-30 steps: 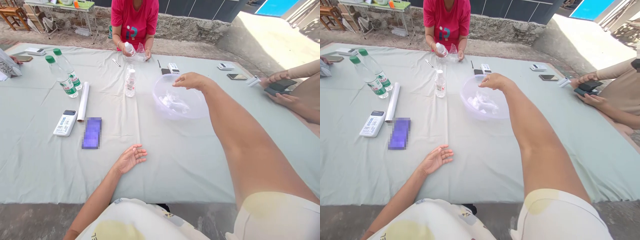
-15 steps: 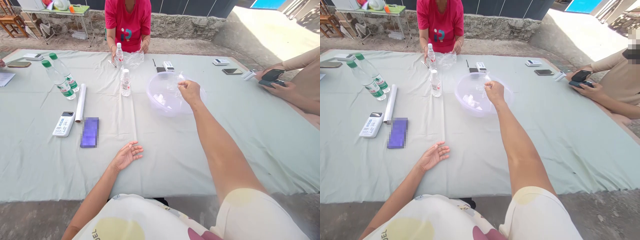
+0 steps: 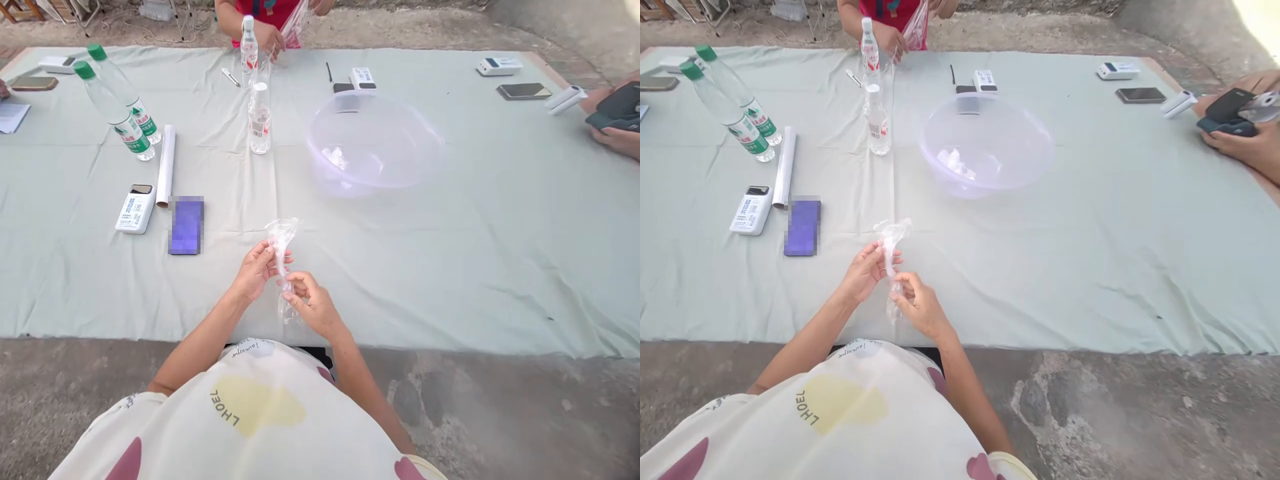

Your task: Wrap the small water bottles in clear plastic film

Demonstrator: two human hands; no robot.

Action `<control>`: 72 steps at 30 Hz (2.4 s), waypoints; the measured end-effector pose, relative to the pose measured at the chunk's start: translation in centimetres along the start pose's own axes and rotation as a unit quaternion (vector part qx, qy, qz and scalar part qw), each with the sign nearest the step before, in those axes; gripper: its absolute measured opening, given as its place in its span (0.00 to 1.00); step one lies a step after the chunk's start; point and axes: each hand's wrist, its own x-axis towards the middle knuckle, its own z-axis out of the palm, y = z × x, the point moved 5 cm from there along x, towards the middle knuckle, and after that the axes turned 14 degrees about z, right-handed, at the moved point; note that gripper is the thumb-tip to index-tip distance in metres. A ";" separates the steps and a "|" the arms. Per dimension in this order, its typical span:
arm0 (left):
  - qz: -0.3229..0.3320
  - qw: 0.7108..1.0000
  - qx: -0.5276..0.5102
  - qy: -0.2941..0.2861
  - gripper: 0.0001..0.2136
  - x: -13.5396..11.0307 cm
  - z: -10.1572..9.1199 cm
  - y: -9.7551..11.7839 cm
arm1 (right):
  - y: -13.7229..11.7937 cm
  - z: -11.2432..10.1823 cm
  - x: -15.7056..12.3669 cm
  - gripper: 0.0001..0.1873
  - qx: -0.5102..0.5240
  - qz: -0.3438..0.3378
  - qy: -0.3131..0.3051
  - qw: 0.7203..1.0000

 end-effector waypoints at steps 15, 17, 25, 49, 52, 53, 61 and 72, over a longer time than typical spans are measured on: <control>0.074 0.987 0.138 0.049 0.12 -2.1 2.0 2.1 | -3.9 -0.9 1.8 0.28 0.202 0.045 0.063 0.976; 0.101 0.982 0.145 0.071 0.12 -1.9 1.3 2.6 | -3.6 -1.8 2.1 0.22 0.241 0.056 0.088 0.965; 0.080 0.977 0.167 0.103 0.19 -0.3 -2.1 4.0 | -0.8 -5.8 3.4 0.22 0.345 0.119 0.099 0.926; 0.170 0.877 0.429 -0.134 0.22 1.3 -0.8 0.5 | 1.2 -8.2 5.3 0.24 0.100 0.064 0.201 0.972; 0.147 0.810 0.547 -0.152 0.37 1.1 -2.8 -0.2 | 3.3 -9.5 4.0 0.23 0.103 0.109 0.236 0.960; 0.141 0.781 0.586 -0.166 0.42 0.9 -3.2 -0.4 | 4.1 -10.0 3.6 0.22 0.105 0.126 0.241 0.956; 0.114 0.703 0.681 -0.171 0.58 0.0 -4.0 -0.3 | 1.2 -15.1 -0.3 0.15 0.033 0.103 0.459 0.882; 0.145 0.740 0.640 -0.146 0.62 0.0 -4.8 -0.5 | -5.0 2.2 6.4 0.17 -0.333 -0.175 -0.009 0.926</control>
